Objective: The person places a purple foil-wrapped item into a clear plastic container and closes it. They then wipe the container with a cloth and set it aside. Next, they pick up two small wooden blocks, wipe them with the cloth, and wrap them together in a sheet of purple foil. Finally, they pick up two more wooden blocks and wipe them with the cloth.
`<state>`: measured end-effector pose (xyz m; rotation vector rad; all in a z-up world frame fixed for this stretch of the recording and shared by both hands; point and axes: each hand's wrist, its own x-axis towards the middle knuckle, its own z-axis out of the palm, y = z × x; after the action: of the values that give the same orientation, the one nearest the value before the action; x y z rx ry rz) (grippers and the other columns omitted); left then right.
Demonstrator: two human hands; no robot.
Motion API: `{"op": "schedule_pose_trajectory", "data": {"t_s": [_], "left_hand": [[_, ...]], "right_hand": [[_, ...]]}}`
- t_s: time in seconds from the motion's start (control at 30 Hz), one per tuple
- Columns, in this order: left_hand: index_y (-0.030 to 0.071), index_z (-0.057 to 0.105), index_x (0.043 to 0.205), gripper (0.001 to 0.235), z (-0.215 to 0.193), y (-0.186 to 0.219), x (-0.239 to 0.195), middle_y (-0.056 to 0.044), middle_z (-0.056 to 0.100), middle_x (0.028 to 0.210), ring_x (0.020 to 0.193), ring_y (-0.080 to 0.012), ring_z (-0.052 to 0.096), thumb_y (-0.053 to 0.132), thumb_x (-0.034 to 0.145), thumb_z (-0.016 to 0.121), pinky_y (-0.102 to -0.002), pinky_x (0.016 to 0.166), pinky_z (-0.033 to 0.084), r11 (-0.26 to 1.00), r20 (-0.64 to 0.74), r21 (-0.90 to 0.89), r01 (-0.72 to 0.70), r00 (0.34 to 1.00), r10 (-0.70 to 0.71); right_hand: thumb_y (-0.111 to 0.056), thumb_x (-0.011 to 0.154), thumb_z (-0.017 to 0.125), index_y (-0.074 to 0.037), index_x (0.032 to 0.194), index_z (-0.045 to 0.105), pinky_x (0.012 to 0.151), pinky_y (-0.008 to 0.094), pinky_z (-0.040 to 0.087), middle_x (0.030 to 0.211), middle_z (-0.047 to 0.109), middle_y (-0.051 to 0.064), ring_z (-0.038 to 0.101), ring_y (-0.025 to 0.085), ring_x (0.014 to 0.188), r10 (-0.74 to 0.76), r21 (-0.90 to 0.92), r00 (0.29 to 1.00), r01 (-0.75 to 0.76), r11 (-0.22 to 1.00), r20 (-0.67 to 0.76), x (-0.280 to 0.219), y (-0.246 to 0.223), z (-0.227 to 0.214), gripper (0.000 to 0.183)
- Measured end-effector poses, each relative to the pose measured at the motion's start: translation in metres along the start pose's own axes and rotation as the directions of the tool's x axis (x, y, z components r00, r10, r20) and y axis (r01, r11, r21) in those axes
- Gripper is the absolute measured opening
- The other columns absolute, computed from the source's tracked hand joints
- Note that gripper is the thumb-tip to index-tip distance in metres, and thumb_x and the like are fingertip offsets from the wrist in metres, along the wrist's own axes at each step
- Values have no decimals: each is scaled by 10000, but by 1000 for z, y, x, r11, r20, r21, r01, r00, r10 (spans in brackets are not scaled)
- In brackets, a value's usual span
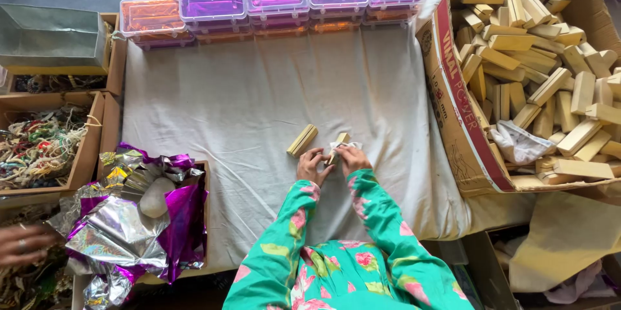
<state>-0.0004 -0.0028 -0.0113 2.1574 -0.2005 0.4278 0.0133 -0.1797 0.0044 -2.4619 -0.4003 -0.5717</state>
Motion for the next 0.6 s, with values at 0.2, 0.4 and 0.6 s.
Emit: {"op": "schedule_pose_trajectory", "data": {"t_s": [0.2, 0.4, 0.6], "left_hand": [[160, 715, 913, 306, 11, 0, -7, 7, 701, 1158, 1108, -249, 640, 292, 703, 894, -422, 915, 491, 996, -35, 84, 25, 999, -22], [176, 755, 1070, 259, -10, 30, -9, -1, 723, 1289, 903, -206, 730, 224, 822, 810, -358, 748, 564, 954, -43, 274, -118, 990, 135], [201, 702, 1038, 279, 7, 19, -14, -35, 700, 1347, 1093, -229, 734, 276, 819, 858, -346, 832, 600, 994, 3, 91, -57, 998, 57]], "right_hand": [[-36, 773, 729, -235, 1148, 768, 798, 375, 588, 1237, 728, -26, 688, 271, 967, -67, -63, 984, 78, 995, 164, 3, -26, -24, 426], [-32, 780, 715, -204, 1116, 759, 929, 419, 563, 1217, 713, -28, 696, 249, 1044, -196, -80, 975, 205, 976, 104, 15, 28, -7, 380], [-44, 840, 705, -210, 1113, 775, 895, 379, 571, 1189, 743, -9, 684, 266, 1021, 82, -86, 997, -83, 993, -15, -5, 23, -7, 327]]}}
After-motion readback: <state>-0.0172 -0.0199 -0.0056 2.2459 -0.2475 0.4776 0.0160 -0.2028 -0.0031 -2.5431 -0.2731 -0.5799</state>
